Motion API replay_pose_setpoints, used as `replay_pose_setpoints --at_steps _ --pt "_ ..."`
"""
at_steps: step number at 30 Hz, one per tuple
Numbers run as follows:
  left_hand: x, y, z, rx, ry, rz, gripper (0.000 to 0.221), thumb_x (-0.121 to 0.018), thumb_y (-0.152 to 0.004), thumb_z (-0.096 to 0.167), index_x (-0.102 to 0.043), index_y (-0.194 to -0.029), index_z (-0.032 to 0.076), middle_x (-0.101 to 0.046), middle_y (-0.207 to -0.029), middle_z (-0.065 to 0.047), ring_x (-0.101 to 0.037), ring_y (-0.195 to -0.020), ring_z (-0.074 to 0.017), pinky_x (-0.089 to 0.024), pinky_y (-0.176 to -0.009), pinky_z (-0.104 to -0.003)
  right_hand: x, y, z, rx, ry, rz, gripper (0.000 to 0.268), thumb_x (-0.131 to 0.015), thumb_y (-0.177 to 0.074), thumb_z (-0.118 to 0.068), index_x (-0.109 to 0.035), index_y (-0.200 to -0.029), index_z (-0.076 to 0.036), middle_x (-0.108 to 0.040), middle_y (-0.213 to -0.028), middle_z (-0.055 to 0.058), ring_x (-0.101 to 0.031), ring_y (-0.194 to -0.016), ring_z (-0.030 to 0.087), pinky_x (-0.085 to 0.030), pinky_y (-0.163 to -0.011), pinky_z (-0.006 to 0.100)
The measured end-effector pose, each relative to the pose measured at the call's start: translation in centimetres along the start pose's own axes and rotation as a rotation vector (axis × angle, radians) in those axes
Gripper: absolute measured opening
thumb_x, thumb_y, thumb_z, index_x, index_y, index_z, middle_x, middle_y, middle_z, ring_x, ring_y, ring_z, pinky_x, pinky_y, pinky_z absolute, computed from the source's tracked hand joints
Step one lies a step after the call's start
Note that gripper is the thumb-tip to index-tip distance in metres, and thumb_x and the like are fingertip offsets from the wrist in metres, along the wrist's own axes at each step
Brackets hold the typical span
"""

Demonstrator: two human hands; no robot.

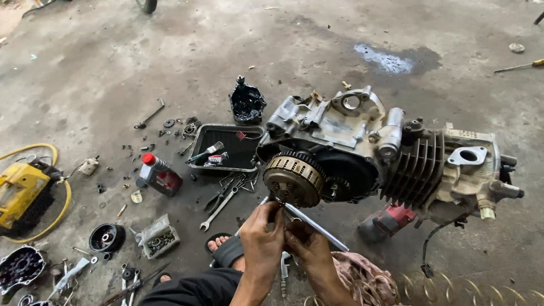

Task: Installing springs and plates into a motorcycle clutch assembly during engine repair.

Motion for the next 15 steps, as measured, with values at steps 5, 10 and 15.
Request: replay_pose_setpoints --at_steps 5,10,15 --pt "0.1 0.2 0.3 -0.053 -0.007 0.044 0.030 -0.077 -0.077 -0.002 -0.074 -0.106 0.002 -0.079 -0.097 -0.008 -0.075 -0.073 -0.0154 -0.063 -0.068 -0.027 0.0 -0.1 0.0 -0.044 0.045 0.029 0.037 -0.078 -0.082 -0.008 -0.074 -0.115 0.008 -0.078 -0.102 0.019 -0.074 -0.092 0.028 -0.062 -0.088 0.040" --pt "0.2 0.0 -1.1 0.208 0.120 -0.044 0.023 -0.077 -0.082 0.007 -0.078 -0.105 0.007 -0.083 -0.100 -0.006 -0.079 -0.076 -0.0133 -0.066 -0.072 -0.023 -0.2 -0.3 0.0 -0.014 0.027 -0.029 0.030 -0.077 -0.083 -0.006 -0.073 -0.109 0.008 -0.076 -0.094 0.019 -0.074 -0.085 0.030 -0.067 -0.086 0.045" --pt "0.0 0.0 -1.7 0.191 0.082 -0.075 0.021 -0.077 -0.082 0.010 -0.079 -0.103 0.006 -0.083 -0.096 -0.006 -0.077 -0.069 -0.0119 -0.064 -0.061 -0.021 -0.2 -0.3 -0.1 0.042 -0.068 -0.069 0.034 -0.078 -0.082 -0.008 -0.070 -0.111 0.008 -0.074 -0.096 0.020 -0.074 -0.089 0.030 -0.066 -0.086 0.043"
Point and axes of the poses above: each hand's wrist, its own y-axis away from the middle knuckle, its own x-axis out of the back of the hand, z = x × y, the point moved 4 cm from there along -y, towards the middle knuckle
